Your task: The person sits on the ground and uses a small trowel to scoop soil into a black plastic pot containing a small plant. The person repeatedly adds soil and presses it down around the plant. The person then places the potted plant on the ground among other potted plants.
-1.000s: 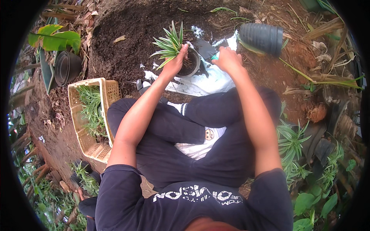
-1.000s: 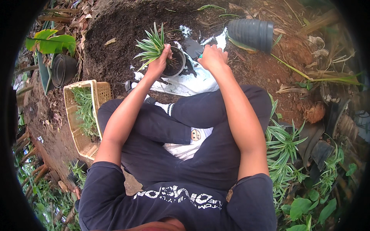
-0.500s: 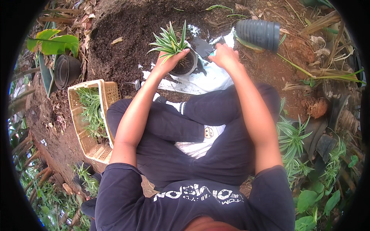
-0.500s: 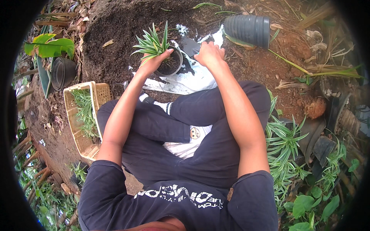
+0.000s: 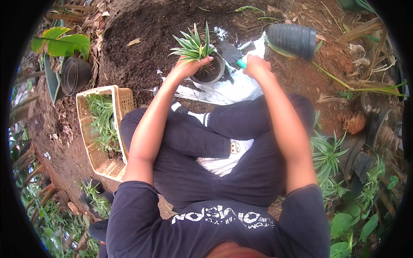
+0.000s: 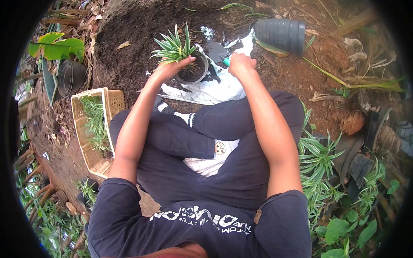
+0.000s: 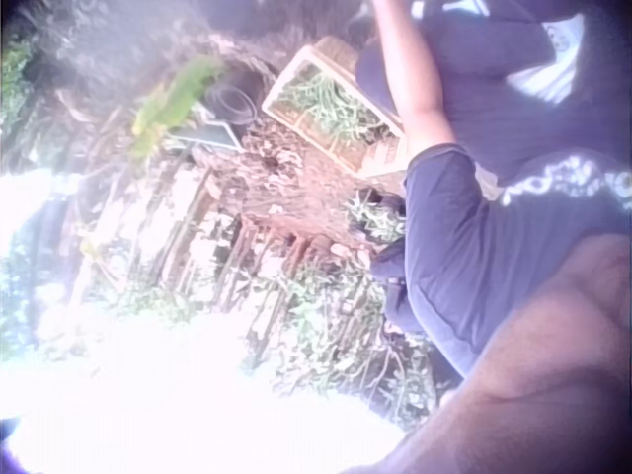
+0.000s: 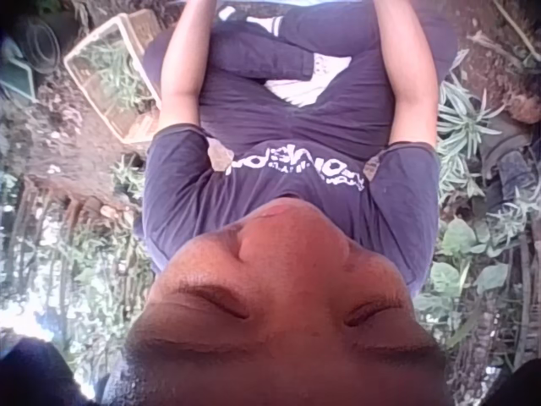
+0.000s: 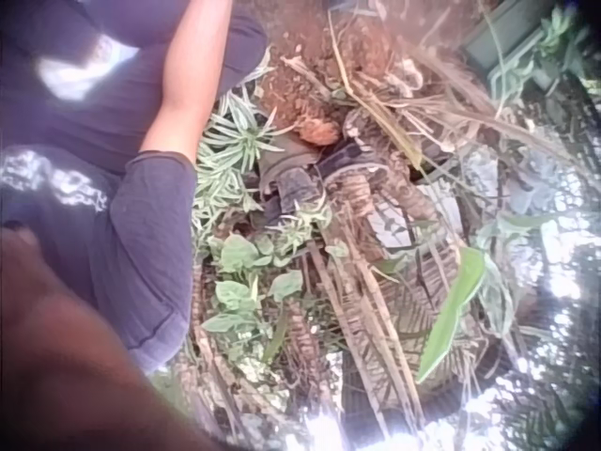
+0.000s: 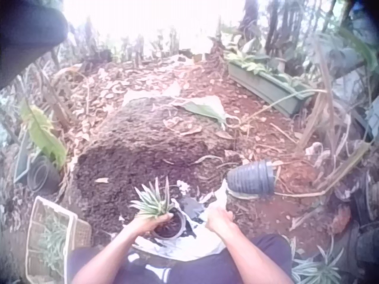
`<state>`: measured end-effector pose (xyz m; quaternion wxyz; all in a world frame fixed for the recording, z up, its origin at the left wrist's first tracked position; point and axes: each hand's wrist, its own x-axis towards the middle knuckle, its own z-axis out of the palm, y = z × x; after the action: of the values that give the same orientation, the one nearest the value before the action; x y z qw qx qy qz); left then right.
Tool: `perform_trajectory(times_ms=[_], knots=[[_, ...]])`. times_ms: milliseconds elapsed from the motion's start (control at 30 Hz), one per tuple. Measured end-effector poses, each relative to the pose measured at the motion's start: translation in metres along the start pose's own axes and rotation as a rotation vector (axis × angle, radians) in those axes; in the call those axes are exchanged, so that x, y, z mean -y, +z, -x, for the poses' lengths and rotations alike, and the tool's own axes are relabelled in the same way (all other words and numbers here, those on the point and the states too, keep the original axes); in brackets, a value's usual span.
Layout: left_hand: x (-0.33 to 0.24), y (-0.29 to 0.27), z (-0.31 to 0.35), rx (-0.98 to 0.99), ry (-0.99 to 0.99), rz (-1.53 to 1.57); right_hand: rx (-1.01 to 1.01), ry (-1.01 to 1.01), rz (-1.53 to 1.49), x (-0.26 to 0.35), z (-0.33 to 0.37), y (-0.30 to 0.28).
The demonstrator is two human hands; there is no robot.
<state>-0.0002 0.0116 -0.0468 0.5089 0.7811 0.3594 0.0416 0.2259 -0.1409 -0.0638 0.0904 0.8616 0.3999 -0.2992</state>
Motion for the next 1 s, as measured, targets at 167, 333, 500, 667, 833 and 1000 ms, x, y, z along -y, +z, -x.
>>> perform_trajectory(times_ms=[167,333,500,667,833,1000], knots=[[0.000,-0.001,0.004,-0.004,0.096,-0.032,0.061,0.001,0.023,0.003,0.000,0.005],[0.014,0.005,0.000,0.006,0.214,-0.121,-0.079,-0.056,0.019,-0.001,-0.008,0.022],[0.015,0.009,0.001,-0.041,0.370,-0.155,-0.200,-0.161,0.025,-0.006,-0.011,0.038],[0.028,0.023,-0.008,-0.173,0.530,-0.127,-0.176,-0.057,-0.170,-0.027,-0.030,0.037],[0.016,0.019,0.006,-0.208,0.459,0.093,-0.362,-0.269,-0.139,0.006,0.015,-0.021],[-0.003,0.013,0.009,-0.166,0.466,0.251,-0.029,-0.305,-0.307,0.037,-0.006,-0.050]])
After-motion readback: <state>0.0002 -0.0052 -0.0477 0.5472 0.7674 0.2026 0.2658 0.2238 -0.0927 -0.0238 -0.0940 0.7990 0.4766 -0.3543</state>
